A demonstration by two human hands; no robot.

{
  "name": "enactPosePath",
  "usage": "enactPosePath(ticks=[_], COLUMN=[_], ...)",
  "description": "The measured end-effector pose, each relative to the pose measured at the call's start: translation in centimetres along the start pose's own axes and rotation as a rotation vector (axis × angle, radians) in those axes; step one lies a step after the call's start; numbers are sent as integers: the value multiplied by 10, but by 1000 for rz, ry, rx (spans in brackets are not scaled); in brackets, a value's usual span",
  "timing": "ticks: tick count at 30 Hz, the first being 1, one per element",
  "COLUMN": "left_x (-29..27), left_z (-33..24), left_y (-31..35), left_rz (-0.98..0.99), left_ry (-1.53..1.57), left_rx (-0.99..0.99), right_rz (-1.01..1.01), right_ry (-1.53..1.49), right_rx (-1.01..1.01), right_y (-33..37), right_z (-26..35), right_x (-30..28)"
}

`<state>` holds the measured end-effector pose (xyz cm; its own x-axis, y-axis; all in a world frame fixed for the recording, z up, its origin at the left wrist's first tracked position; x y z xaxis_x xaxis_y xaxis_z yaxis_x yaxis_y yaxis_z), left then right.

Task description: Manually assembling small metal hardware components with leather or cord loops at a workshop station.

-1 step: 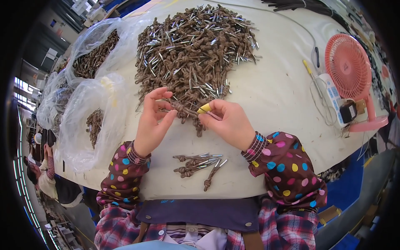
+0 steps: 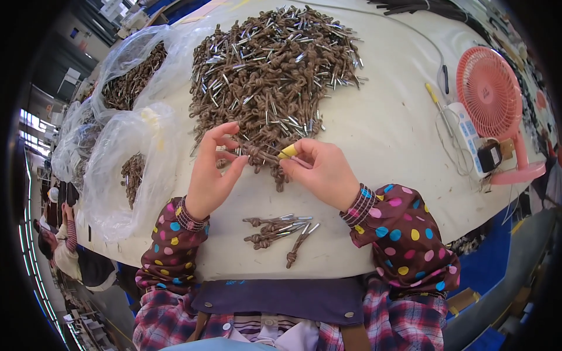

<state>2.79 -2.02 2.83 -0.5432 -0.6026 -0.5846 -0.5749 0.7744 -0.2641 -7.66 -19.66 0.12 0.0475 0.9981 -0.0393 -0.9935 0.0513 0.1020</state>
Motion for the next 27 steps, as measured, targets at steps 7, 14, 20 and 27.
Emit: enactPosePath(ticks=[7,14,20,27], left_x=[6,10,18,21], left_z=[-10,-7,5,10], left_y=[-1,-1,4,4], left_rz=[102,80,154,225], left_ry=[-384,-418,-1,129], left_rx=[194,257,-65,-273], right_rz=[-65,-69,-57,-254], right_ry=[501,460,437,895], right_rx=[-179,-231,-161,-483], right_y=[5,6,4,9], right_z=[11,11,8,24], right_x=[4,7,5,6])
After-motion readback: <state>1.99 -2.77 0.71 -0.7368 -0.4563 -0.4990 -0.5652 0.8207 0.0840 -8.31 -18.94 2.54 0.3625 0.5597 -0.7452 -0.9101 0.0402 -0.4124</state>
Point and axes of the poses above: each hand's wrist, its own y-axis away from the middle knuckle, its own x-axis out of the palm, z = x × y, the point moved 3 cm from there along -y, towards the middle knuckle, and after that the axes turned 10 degrees about z, right-handed, at the moved point
